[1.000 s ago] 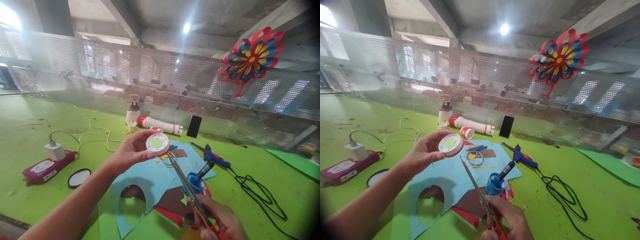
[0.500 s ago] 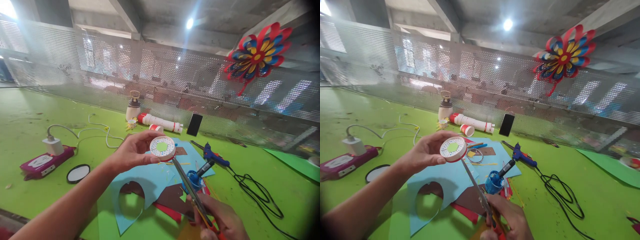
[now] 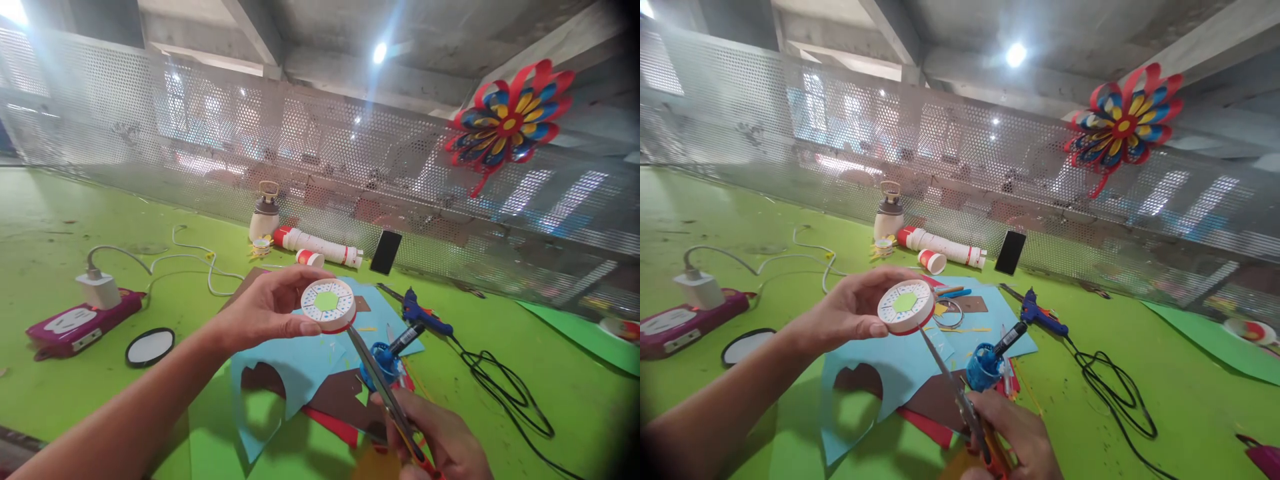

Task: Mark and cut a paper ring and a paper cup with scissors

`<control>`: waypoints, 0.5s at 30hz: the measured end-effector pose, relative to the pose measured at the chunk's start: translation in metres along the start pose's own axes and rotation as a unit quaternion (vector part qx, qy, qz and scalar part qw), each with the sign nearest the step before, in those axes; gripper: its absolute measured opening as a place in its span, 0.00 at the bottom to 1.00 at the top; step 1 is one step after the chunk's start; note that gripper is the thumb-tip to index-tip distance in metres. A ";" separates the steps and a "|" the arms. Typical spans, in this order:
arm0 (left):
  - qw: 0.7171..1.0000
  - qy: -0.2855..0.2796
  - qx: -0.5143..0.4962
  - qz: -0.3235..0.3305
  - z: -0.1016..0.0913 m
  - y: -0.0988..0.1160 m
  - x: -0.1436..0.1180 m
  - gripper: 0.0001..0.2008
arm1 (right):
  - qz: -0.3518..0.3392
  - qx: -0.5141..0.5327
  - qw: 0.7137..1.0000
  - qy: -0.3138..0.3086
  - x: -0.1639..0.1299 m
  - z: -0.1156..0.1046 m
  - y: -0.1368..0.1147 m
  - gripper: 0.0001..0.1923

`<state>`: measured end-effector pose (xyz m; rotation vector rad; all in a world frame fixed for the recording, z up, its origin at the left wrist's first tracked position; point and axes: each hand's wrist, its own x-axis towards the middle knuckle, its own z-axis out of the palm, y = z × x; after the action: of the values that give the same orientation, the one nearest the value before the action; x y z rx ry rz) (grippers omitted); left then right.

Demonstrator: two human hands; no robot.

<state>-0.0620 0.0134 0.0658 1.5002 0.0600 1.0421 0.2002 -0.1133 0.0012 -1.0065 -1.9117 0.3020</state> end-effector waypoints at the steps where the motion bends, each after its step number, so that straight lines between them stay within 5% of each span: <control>1: 1.000 0.000 0.002 -0.003 0.000 0.000 0.000 0.26 | -0.004 0.001 1.000 0.001 0.000 0.000 0.001 0.25; 15: 1.000 -0.005 -0.011 -0.002 0.002 -0.001 0.000 0.26 | 0.018 0.056 0.998 -0.017 -0.009 -0.001 0.015 0.30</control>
<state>-0.0600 0.0122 0.0652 1.4851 0.0456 1.0297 0.2109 -0.1106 -0.0121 -0.9663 -1.8863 0.4438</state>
